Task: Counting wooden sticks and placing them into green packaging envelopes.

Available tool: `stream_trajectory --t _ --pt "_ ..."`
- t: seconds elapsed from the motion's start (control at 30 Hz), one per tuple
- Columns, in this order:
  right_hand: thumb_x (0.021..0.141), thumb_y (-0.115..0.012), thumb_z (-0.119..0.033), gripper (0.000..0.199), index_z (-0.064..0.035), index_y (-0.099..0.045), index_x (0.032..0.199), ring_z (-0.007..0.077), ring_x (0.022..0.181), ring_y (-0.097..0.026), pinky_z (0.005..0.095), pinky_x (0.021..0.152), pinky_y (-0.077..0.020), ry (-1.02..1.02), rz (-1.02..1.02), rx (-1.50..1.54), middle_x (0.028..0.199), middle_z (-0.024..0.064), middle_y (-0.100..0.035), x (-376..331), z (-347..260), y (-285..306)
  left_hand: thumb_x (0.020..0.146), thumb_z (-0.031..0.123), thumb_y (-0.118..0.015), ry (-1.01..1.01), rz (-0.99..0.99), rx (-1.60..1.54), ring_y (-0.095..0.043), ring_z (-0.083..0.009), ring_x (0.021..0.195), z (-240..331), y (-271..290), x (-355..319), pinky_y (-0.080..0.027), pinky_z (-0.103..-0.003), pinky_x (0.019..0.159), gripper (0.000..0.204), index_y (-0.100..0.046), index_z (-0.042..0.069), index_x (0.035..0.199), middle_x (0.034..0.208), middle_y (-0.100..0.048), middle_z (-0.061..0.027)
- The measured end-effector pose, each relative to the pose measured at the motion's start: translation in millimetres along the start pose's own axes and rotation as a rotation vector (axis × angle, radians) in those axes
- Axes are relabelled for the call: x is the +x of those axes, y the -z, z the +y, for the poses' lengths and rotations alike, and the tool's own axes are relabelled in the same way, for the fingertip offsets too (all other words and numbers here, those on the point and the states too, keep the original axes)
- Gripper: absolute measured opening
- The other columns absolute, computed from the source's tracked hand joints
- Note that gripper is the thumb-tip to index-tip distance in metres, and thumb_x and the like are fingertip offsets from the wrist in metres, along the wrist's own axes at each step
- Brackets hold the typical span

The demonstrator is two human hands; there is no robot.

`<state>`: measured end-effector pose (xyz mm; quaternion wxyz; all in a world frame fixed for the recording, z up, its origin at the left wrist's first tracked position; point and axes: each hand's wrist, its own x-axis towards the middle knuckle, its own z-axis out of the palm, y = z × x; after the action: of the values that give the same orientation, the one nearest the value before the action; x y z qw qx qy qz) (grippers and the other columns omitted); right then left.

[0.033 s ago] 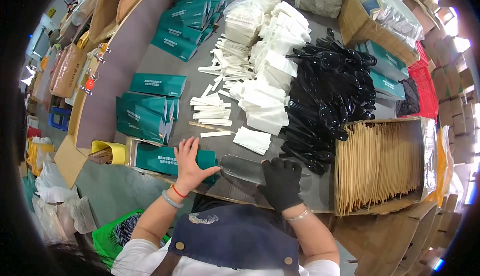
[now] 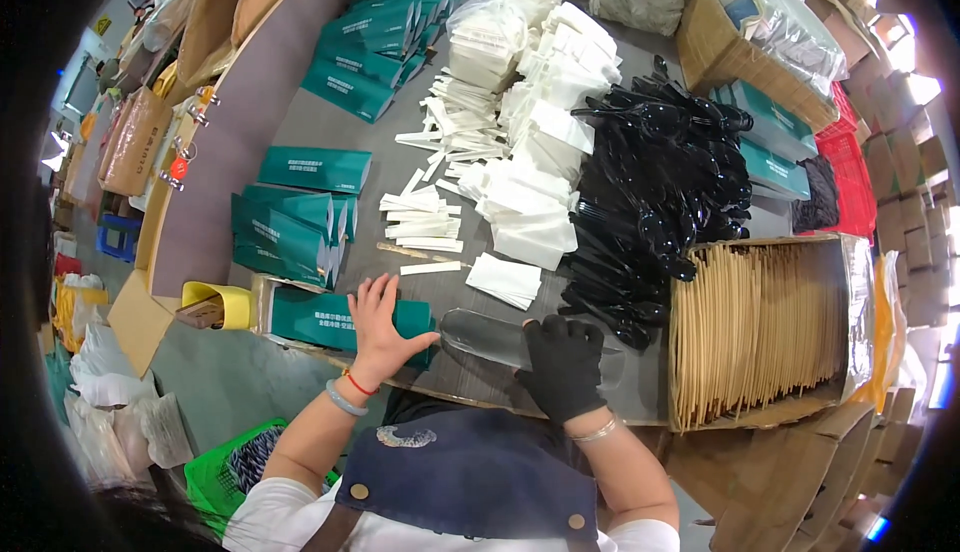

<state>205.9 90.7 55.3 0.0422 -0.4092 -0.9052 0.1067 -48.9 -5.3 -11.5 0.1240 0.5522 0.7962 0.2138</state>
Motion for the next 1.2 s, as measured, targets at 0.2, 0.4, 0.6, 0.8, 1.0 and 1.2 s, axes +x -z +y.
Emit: stream_trajectory --t 0.2,0.4,0.6,0.8,1.0,1.2 --pt "0.055 -0.085 -0.035 0.065 -0.0152 -0.061 0.112 0.0275 0.098 -0.052 0.0434 0.086 -0.0374 0.015 -0.031 0.048 0.102 0.0069 -0.055 -1 6 -4 0.063 0.049 -0.084 -0.011 -0.016 -0.044 -0.028 -0.0403 0.138 -6 -4 0 -0.013 -0.061 0.112 0.1 -0.042 0.001 0.139 0.143 -0.041 -0.016" --pt "0.063 -0.081 -0.039 0.061 -0.0136 -0.06 0.114 0.0285 0.099 -0.054 0.0446 0.088 -0.0375 0.12 -0.023 0.237 0.104 0.0081 -0.057 21 -25 -49 0.063 0.048 -0.084 0.03 -0.09 -0.125 -0.025 -0.0411 0.14 1 9 4 -0.01 -0.061 0.113 0.101 -0.04 0.001 0.141 0.145 -0.039 -0.0177" --pt "0.068 -0.081 -0.035 0.062 -0.0116 -0.057 0.121 0.0301 0.106 -0.053 0.0456 0.091 -0.0385 0.18 0.154 0.339 0.113 0.0107 -0.057 26 -25 -50 0.076 0.026 -0.076 -0.197 -0.084 -0.281 -0.049 -0.0341 0.118 -13 3 46 -0.036 -0.051 0.1 0.052 -0.06 0.005 0.12 0.123 -0.058 -0.0133" --pt "0.079 -0.074 -0.013 0.029 -0.006 -0.062 0.104 0.0276 0.103 -0.058 0.0381 0.092 -0.0462 -0.531 0.652 0.383 0.103 0.0101 -0.061 -50 97 5 0.073 0.016 -0.077 -0.244 -0.124 0.001 -0.058 -0.0315 0.085 -25 -6 92 -0.045 -0.045 0.073 0.016 -0.065 0.009 0.083 0.085 -0.059 -0.0078" --pt "0.093 -0.061 -0.019 0.033 0.0058 -0.058 0.115 0.033 0.108 -0.056 0.0401 0.094 -0.0456 -1.001 0.543 -0.103 0.115 0.021 -0.058 -162 253 28 0.077 0.009 -0.072 -0.368 -0.173 -0.055 -0.058 -0.0318 0.082 -13 -8 98 -0.046 -0.042 0.071 0.013 -0.06 0.005 0.078 0.083 -0.057 -0.0112" --pt "0.093 -0.059 -0.015 0.028 0.0053 -0.059 0.112 0.0353 0.102 -0.058 0.0395 0.089 -0.0466 -1.054 0.302 -0.058 0.109 0.0227 -0.059 -147 261 32 0.076 0.006 -0.072 -0.524 -0.099 -0.221 -0.055 -0.0329 0.087 42 -33 96 -0.046 -0.043 0.077 0.019 -0.057 0.005 0.088 0.092 -0.054 -0.012"
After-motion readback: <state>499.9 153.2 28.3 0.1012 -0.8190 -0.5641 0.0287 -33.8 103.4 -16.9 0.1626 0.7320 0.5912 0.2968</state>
